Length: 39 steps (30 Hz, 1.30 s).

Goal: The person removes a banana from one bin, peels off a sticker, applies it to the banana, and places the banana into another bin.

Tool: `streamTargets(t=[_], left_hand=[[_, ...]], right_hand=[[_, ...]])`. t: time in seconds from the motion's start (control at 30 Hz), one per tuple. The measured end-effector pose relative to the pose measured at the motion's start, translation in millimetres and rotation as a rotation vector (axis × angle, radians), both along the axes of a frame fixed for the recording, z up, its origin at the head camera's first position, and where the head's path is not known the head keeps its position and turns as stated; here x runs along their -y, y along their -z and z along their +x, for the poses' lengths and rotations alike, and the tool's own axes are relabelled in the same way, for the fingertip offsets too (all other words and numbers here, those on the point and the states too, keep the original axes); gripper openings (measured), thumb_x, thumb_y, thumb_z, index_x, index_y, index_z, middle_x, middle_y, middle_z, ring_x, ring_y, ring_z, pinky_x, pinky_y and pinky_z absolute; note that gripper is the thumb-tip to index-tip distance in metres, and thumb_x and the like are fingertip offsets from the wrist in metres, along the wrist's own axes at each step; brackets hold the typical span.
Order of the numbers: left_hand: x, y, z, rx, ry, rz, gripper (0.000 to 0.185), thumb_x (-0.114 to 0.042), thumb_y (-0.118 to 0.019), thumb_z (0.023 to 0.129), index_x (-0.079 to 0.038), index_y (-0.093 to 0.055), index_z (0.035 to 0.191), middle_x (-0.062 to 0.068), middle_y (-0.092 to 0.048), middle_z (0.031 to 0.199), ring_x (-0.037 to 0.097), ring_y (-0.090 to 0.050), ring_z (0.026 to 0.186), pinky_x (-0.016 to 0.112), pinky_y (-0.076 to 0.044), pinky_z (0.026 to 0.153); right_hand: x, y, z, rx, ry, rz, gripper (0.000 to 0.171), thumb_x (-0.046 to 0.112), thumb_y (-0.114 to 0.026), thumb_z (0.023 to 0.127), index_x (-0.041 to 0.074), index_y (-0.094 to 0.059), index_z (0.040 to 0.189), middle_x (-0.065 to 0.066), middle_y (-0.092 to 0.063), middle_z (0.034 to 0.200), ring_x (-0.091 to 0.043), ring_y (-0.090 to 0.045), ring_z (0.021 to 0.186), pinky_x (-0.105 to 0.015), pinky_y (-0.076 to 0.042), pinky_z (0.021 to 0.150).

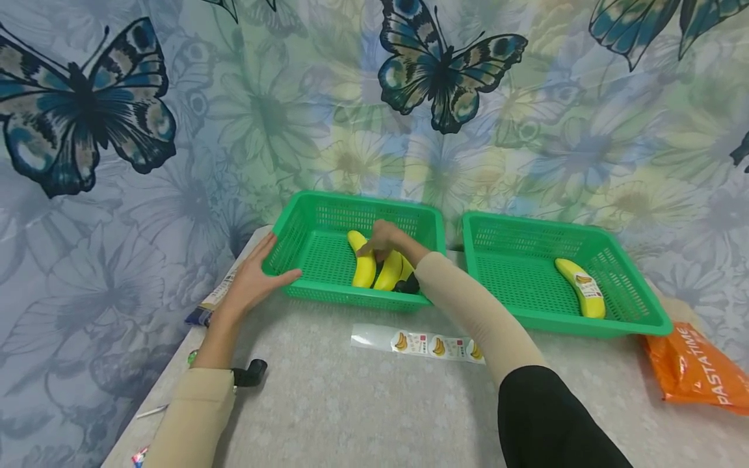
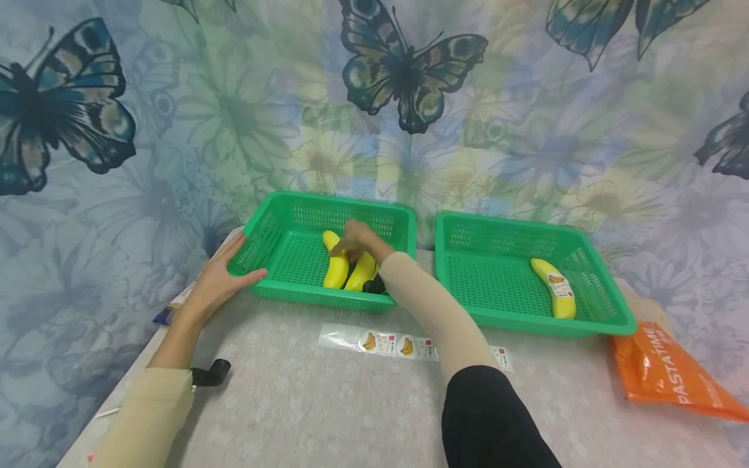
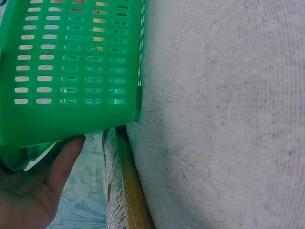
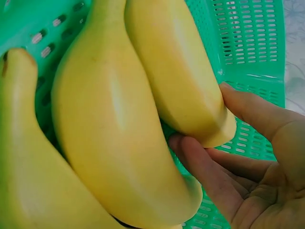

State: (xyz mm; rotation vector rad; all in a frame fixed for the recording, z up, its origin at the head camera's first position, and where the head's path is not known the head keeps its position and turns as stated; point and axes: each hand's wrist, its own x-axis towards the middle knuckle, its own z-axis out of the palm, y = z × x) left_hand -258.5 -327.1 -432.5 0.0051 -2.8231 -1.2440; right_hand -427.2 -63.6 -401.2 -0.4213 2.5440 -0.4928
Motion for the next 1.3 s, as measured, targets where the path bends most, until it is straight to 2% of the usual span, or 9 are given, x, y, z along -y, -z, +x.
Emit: streamTargets(t=[0.2,0.3,0.5,0.63,0.77,0.87,0.97,1.1,1.3], left_hand=[[-6,1.1,-2.5,0.009,0.01,0.011,0.102,-0.061,-0.067,0.082,-0.029,-0.006,0.158,-0.006,-0.002,0.166,0.04,-0.007,0.151,0.074,-0.017,0.11],[-10,1.1,-2.5,0.015,0.012,0.019,0.102,-0.061,-0.068,0.082,-0.03,-0.006,0.158,-0.006,-0.001,0.166,0.039,-0.006,0.152,0.074,-0.017,0.11],[-13,0.8,-1.0,0.022,0.006,0.028,0.102,-0.062,-0.067,0.082,-0.03,-0.006,0.157,-0.008,-0.001,0.166,0.038,-0.005,0.152,0.074,-0.017,0.11],[-14,1.0,-1.5,0.023,0.007,0.029,0.102,-0.061,-0.067,0.082,-0.029,-0.006,0.158,-0.008,-0.001,0.166,0.039,-0.005,0.152,0.074,-0.017,0.111],[-14,0.4,-2.6,0.02,0.009,0.033,0.102,-0.061,-0.067,0.082,-0.03,-0.006,0.158,-0.007,0.0,0.166,0.04,-0.005,0.152,0.075,-0.016,0.11],[-13,0.5,-2.6,0.022,0.004,0.035,0.102,-0.061,-0.067,0.082,-0.031,-0.006,0.157,-0.007,0.0,0.166,0.04,-0.004,0.152,0.075,-0.016,0.11],[-12,0.2,-2.1,0.025,0.002,0.036,0.102,-0.061,-0.068,0.082,-0.031,-0.005,0.157,-0.006,0.0,0.166,0.04,-0.003,0.152,0.075,-0.016,0.11],[-9,-1.4,-0.8,0.032,-0.003,0.031,0.103,-0.062,-0.067,0.082,-0.03,-0.005,0.157,-0.004,0.0,0.166,0.041,-0.003,0.151,0.076,-0.015,0.11],[-3,-4.6,-0.5,0.023,-0.008,0.016,0.102,-0.06,-0.066,0.084,-0.028,-0.004,0.158,-0.003,0.0,0.166,0.043,-0.003,0.151,0.076,-0.015,0.11]], right_hand=[[-8,-2.2,2.6,-0.007,0.088,-0.083,0.037,0.035,-0.081,0.079,0.002,-0.067,0.086,-0.017,-0.073,0.091,-0.027,-0.073,0.083,-0.03,-0.061,0.069],[-13,-4.9,3.5,-0.013,0.106,-0.109,0.037,0.033,-0.082,0.078,0.001,-0.067,0.085,-0.019,-0.073,0.092,-0.028,-0.074,0.083,-0.03,-0.061,0.07],[-25,-16.4,4.5,-0.031,0.106,-0.104,0.033,0.034,-0.08,0.08,0.003,-0.07,0.075,-0.013,-0.074,0.077,-0.023,-0.074,0.075,-0.029,-0.061,0.073],[-35,-29.8,8.7,-0.032,0.1,-0.118,0.034,0.035,-0.081,0.08,0.007,-0.065,0.069,-0.007,-0.07,0.066,-0.023,-0.074,0.076,-0.032,-0.061,0.077],[-45,-45.1,13.0,-0.045,0.093,-0.126,0.034,0.037,-0.08,0.08,0.007,-0.067,0.071,-0.01,-0.073,0.075,-0.027,-0.074,0.087,-0.035,-0.059,0.083],[-51,-55.7,16.6,-0.054,0.086,-0.143,0.032,0.036,-0.079,0.082,0.004,-0.073,0.08,-0.013,-0.075,0.082,-0.026,-0.073,0.083,-0.033,-0.06,0.078],[-55,-65.0,21.0,-0.057,0.098,-0.162,0.035,0.034,-0.079,0.081,0.001,-0.072,0.087,-0.013,-0.074,0.082,-0.02,-0.073,0.071,-0.029,-0.06,0.069],[-59,-75.2,27.6,-0.081,0.116,-0.159,0.037,0.035,-0.081,0.08,0.0,-0.069,0.087,-0.012,-0.074,0.08,-0.014,-0.07,0.059,-0.027,-0.059,0.063],[-65,-87.1,35.9,-0.094,0.111,-0.218,0.034,0.033,-0.081,0.08,0.0,-0.07,0.081,-0.01,-0.073,0.073,-0.023,-0.073,0.071,-0.029,-0.06,0.066]])
